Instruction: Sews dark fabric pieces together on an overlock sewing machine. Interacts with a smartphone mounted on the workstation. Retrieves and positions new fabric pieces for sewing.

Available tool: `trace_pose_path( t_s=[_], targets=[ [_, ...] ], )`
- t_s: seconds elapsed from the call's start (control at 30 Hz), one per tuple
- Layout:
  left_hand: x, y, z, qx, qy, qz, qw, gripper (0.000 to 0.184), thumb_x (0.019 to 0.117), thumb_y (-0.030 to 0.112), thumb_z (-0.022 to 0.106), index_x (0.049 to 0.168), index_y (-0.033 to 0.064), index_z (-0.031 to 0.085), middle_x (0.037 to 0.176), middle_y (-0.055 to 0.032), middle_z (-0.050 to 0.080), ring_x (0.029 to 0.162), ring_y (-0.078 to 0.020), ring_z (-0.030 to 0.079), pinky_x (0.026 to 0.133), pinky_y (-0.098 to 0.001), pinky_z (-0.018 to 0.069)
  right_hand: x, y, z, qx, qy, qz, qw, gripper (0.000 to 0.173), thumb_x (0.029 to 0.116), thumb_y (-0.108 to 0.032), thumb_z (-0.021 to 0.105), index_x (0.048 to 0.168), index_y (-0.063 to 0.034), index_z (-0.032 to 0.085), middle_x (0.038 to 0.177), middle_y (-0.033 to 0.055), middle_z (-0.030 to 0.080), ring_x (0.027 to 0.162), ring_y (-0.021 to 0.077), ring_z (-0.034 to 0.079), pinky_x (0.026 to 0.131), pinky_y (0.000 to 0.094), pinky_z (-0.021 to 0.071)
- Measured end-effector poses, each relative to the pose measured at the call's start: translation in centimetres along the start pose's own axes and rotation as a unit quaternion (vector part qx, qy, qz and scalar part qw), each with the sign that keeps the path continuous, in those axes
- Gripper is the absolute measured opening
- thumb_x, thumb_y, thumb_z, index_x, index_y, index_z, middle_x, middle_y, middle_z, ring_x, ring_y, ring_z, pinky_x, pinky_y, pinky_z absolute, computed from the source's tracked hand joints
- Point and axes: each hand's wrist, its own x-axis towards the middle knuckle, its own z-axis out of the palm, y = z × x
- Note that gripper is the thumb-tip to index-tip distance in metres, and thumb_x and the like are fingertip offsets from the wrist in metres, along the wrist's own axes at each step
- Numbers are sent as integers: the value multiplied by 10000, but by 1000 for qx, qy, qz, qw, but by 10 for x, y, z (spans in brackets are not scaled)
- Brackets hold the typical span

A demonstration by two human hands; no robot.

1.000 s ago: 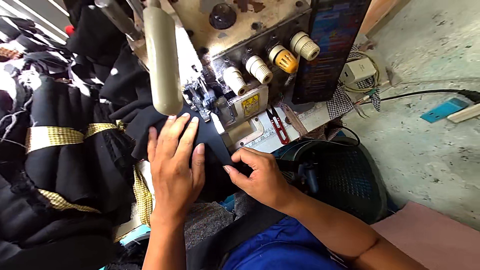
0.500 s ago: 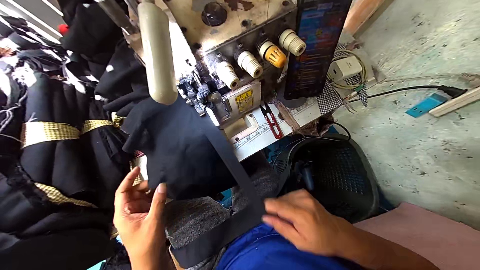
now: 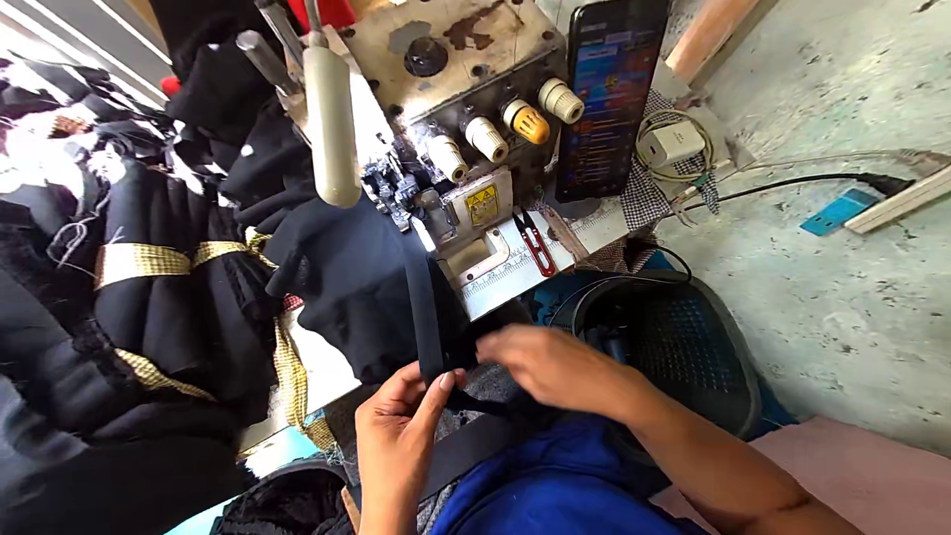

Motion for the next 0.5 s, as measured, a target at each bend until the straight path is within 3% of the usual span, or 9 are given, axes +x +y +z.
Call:
trace_pose_path(
  t_s=[0.03,0.07,0.13,0.2,0.3,0.4,0.43,0.5],
  targets=[
    [-1,4,-1,-33,-11,-11,999,156,942,53,698,1082,-11,725,876,-94,783,791,-186,769,768,-326,650,15,4,1,42,99,14,994,255,1015,-112,564,1203,-80,732,1232,78,713,1166,194,673,1010,390,558],
    [-3,8,-1,-70,-25,-25,997,164,947,82,707,1091,8,731,879,-95,781,791,-183,768,772,-331,649,30,7,4,101,187,20,977,252,1002,-131,612,1216,-49,718,1238,83,701,1152,164,674,988,348,573],
    [-8,14,4,-135,-52,-51,988,191,971,137,696,1121,24,733,895,-95,776,800,-177,763,784,-335,646,55,8,12,240,249,35,938,344,959,-109,695,1282,-1,646,1236,99,683,1101,148,692,942,331,611],
    [-11,16,11,-169,-64,-64,982,210,1006,175,653,1129,24,733,899,-98,773,803,-171,760,784,-333,643,66,4,17,378,199,57,902,417,958,-101,708,1348,-2,598,1168,98,718,1015,134,721,905,321,616],
    [-15,5,18,-149,-55,-69,985,252,1066,162,544,1095,-7,729,920,-120,774,811,-198,767,788,-369,650,57,-7,22,458,166,56,871,280,992,-71,644,1255,27,648,958,80,741,847,81,707,806,255,599],
    [-20,-15,19,-110,-43,-98,988,300,1088,112,459,1030,-35,714,968,-149,775,877,-232,772,839,-393,645,36,-6,34,486,145,87,858,253,969,-36,665,1205,55,657,1003,91,743,899,96,720,851,261,610],
    [-21,-22,18,-96,-43,-103,989,301,1084,99,461,1011,-41,717,972,-147,773,893,-226,769,851,-388,641,29,-6,38,494,137,105,852,260,965,-28,667,1210,58,651,1013,88,745,890,99,723,833,258,615],
    [-22,-34,16,-47,-36,-92,994,273,1055,94,524,921,-2,741,869,-75,756,807,-138,734,774,-307,622,17,-8,41,503,126,127,846,245,976,-14,640,1212,50,643,1003,74,745,813,96,723,728,249,626]
  ],
)
